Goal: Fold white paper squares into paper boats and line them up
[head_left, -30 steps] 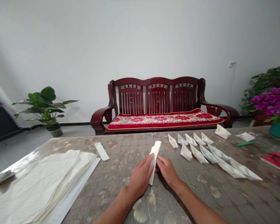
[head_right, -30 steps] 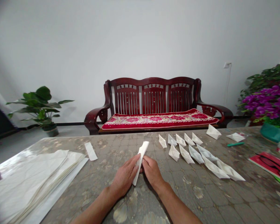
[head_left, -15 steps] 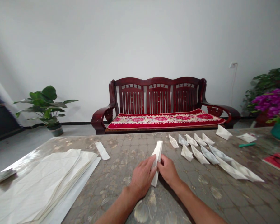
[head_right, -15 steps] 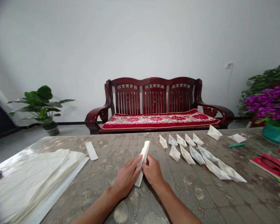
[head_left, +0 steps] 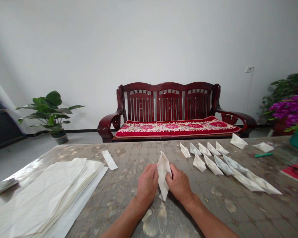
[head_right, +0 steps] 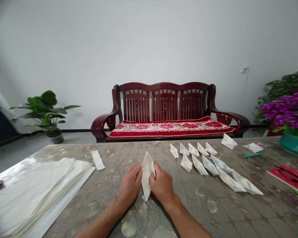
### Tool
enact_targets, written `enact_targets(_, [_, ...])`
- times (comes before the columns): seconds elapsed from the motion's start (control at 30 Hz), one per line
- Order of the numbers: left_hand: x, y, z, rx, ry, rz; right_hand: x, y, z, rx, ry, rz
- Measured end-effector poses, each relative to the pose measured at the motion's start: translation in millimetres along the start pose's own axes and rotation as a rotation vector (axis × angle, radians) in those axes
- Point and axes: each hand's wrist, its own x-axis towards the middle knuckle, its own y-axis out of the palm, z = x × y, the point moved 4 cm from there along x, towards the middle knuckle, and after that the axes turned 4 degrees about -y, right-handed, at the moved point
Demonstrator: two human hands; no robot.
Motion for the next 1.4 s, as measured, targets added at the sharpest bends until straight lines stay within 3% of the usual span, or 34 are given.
enact_targets(0.2, [6,-4.3,8,-0.055,-0.004,-0.073,4,-2,-11,-0.043,0.075,-0.017])
enact_targets(0.47, [-5,10.7,-7,-0.130,-0.131,0.173,0,0,-4,0.014,-0.016,-0.020])
enact_targets(0.67, [1,2.4,2,-0.039,-0.180,0.084,-2,1,3,0.079,-0.093,-0.013])
enact_targets(0.87, [7,-4.5,16,0.056,-0.180,0.068,4,-1,-13,0.044,0.049,0.000])
enact_targets(1.0, [8,-2.3,20,0.067,-0.143,0.123,8,3,-28,0.057,0.095,0.058])
enact_targets(1.23, [7,1.1,20,0.165,-0.086,0.200,9,4,-25,0.261,-0.206,-0.001])
enact_targets(1.4, [6,-0.5,17,0.251,-0.019,0.248,9,5,-22,0.226,-0.253,0.104])
